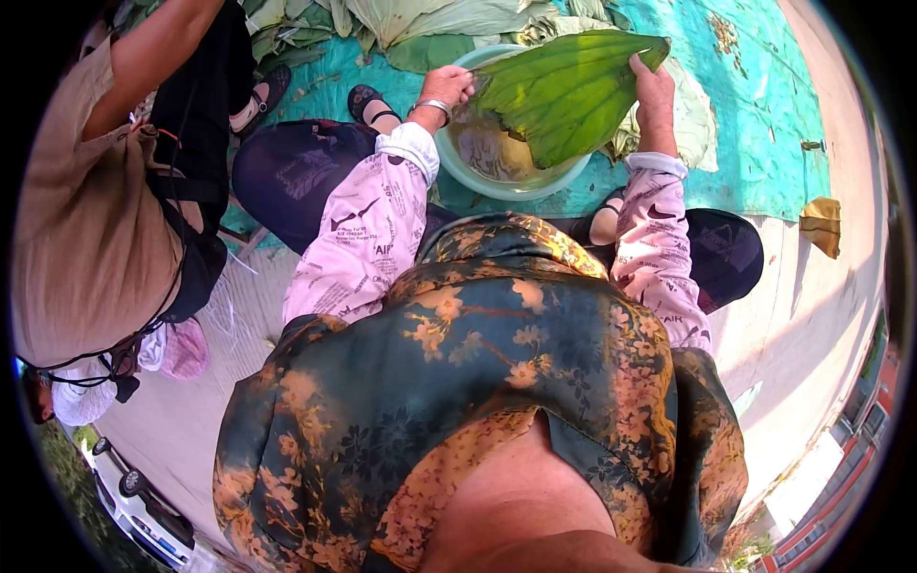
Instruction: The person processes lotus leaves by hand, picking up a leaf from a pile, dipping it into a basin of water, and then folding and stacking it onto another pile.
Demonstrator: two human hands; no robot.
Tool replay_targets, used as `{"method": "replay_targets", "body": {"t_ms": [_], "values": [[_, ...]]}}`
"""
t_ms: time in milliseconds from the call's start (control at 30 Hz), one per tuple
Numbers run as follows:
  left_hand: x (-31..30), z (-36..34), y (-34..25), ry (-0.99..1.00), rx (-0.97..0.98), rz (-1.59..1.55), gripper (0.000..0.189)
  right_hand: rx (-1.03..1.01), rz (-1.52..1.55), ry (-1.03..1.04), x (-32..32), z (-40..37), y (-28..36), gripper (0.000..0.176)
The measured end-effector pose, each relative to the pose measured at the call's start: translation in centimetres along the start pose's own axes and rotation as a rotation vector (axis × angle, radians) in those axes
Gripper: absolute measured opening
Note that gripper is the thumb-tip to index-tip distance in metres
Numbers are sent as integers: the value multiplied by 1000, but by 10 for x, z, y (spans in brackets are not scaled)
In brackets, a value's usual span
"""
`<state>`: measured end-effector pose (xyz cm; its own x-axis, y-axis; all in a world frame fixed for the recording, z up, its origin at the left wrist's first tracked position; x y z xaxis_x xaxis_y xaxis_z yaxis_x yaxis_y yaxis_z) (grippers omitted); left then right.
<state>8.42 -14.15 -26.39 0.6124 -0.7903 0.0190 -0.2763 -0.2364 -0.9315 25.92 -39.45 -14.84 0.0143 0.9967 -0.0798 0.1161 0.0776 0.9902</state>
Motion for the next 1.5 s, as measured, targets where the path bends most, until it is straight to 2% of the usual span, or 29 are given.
{"method": "replay_targets", "body": {"t_ms": [33, 133, 233, 267, 367, 467, 500, 567, 600, 700, 800, 933, 1033, 1133, 1233, 1333, 1433, 1500], "values": [[2, -1, -3, 5, 5, 18, 11, 45, 5, -33, -4, 2, -3, 23], [5, -7, -9, -8, 20, 122, 10, -11, -180, -72, -25, 30, -34, 30], [7, 3, 4, 18, 112, 206, 11, -136, -395, -355, -41, 45, -48, 39], [8, 5, 9, 27, 125, 243, 11, -286, -647, -420, -48, 46, -45, 41], [17, 3, 9, 53, 182, 343, 11, -561, -515, -325, -23, 19, -17, 37], [23, -5, 4, 79, 243, 395, 11, -596, -411, 163, 34, -38, -9, 28], [25, -8, 2, 86, 250, 397, 11, -521, -484, 360, 49, -54, -14, 29], [27, -6, 4, 92, 297, 418, 11, -552, -469, 594, 70, -82, -32, 31], [27, -2, 9, 92, 334, 438, 12, -832, -403, 620, 79, -86, -47, 37], [27, -3, 9, 99, 411, 499, 14, -796, -482, 712, 88, -95, -62, 41], [27, -11, 0, 91, 399, 522, 16, -646, -467, 716, 95, -87, -79, 33], [24, -26, -20, 14, 433, 640, 16, -638, -562, 681, 96, -78, -76, 15], [24, -21, -14, -44, 483, 567, 18, -674, -603, 666, 101, -73, -79, 14], [24, -16, -13, 86, 158, 264, 23, -121, -386, 735, 100, -74, -77, 12], [21, -26, -29, 110, 54, 270, 29, -105, -423, 764, 96, -75, -62, 11], [20, -27, -33, 97, 50, 316, 30, -148, -407, 793, 95, -69, -65, 12], [18, -22, -29, 97, 102, 274, 31, -70, -417, 811, 93, -71, -59, 15], [20, -30, -35, 89, 86, 271, 30, -132, -424, 837, 95, -66, -67, 17]]}}
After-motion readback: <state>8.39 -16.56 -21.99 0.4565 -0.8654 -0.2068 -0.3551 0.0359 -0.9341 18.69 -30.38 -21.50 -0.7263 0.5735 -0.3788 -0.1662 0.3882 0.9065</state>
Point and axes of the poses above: each hand's wrist, its own z-axis towards the middle knuckle, its own x-axis out of the palm, y = z × x, the point moved 2 cm from there along z, towards the middle knuckle, and after that the axes turned 9 degrees about -y, right-handed, at the moved point
